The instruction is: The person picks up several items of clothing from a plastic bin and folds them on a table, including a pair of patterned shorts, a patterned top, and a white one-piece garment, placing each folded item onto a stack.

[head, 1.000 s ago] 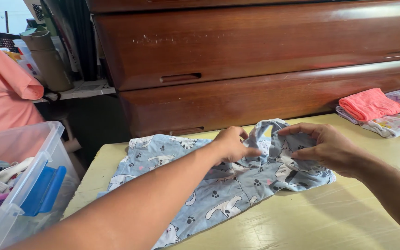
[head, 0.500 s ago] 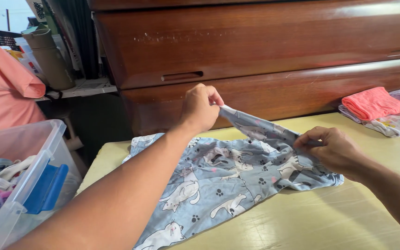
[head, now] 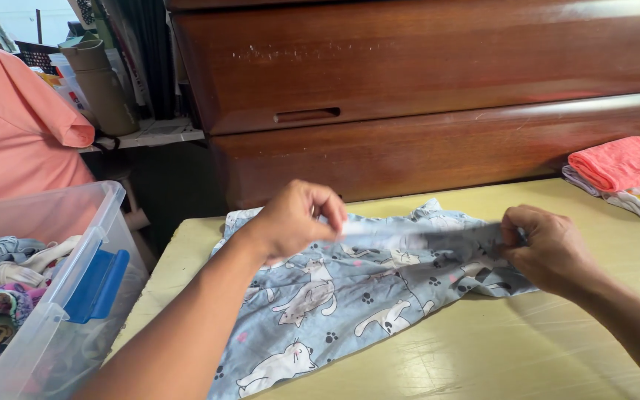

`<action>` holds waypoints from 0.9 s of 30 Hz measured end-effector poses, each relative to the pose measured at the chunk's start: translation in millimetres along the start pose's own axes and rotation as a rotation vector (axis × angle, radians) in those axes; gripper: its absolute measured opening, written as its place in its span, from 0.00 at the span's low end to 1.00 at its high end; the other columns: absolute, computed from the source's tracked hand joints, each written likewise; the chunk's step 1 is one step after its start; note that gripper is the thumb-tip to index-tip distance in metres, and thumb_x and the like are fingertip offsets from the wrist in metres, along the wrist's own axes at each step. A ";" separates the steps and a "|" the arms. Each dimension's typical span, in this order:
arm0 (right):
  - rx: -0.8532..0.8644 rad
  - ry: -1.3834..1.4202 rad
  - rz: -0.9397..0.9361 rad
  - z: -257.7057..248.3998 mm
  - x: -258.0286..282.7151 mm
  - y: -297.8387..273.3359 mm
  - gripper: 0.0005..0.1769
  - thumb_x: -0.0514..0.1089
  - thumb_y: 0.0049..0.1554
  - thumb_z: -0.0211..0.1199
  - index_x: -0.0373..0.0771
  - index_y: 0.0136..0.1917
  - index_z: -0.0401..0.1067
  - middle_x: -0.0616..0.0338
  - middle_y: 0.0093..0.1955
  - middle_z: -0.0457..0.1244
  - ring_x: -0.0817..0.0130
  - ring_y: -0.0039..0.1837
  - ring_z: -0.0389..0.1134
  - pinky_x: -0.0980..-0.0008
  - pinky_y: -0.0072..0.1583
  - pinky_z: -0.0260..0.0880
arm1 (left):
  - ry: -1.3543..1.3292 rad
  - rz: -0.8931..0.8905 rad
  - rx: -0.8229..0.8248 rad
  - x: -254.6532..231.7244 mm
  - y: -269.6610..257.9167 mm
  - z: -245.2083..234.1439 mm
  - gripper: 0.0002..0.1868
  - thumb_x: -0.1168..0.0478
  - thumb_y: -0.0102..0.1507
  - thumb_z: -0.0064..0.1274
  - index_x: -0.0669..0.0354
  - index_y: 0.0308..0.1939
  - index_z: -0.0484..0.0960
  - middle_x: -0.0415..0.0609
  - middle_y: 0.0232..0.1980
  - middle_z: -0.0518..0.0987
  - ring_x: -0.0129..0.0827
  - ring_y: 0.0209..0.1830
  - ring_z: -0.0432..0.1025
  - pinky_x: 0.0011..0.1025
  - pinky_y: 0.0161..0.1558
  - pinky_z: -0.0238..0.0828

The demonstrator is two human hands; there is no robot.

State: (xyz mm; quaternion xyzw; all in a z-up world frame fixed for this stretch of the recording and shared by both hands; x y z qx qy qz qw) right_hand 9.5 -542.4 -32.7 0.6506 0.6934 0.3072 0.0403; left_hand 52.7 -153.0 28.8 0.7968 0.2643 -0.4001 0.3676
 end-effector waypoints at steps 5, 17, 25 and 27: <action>0.184 -0.006 0.239 -0.5 21.1 -5.1 0.27 0.50 0.41 0.81 0.40 0.47 0.68 0.56 0.43 0.65 0.59 0.48 0.69 0.59 0.51 0.72 | 0.064 -0.152 0.118 -9.6 -44.0 12.0 0.09 0.78 0.46 0.64 0.63 0.23 0.84 0.48 0.41 0.83 0.30 0.42 0.78 0.28 0.48 0.78; 0.079 -0.175 0.037 -1.9 65.8 -13.9 0.11 0.38 0.46 0.68 0.40 0.42 0.68 0.51 0.43 0.69 0.46 0.50 0.70 0.50 0.52 0.69 | 0.043 -0.148 -0.012 -12.5 -66.2 2.7 0.08 0.77 0.45 0.66 0.63 0.22 0.83 0.46 0.43 0.80 0.30 0.42 0.76 0.27 0.48 0.77; 0.202 -0.243 0.020 9.7 58.6 -14.7 0.10 0.35 0.46 0.65 0.40 0.41 0.67 0.53 0.49 0.66 0.49 0.55 0.69 0.52 0.54 0.69 | 0.152 -0.362 0.005 0.6 -97.1 22.6 0.09 0.79 0.43 0.61 0.63 0.17 0.81 0.41 0.40 0.80 0.29 0.38 0.75 0.28 0.40 0.73; 0.235 -0.235 0.016 12.2 55.7 -8.8 0.11 0.38 0.46 0.68 0.40 0.40 0.68 0.54 0.51 0.65 0.50 0.57 0.68 0.54 0.55 0.70 | 0.176 -0.333 0.007 -0.6 -99.5 21.8 0.08 0.78 0.44 0.60 0.64 0.17 0.79 0.43 0.38 0.80 0.29 0.38 0.75 0.28 0.41 0.73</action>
Point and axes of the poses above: each hand's wrist, its own y-axis towards the middle knuckle, its own z-axis out of the palm, x = y × z, the point moved 2 cm from there along y, towards the middle knuckle
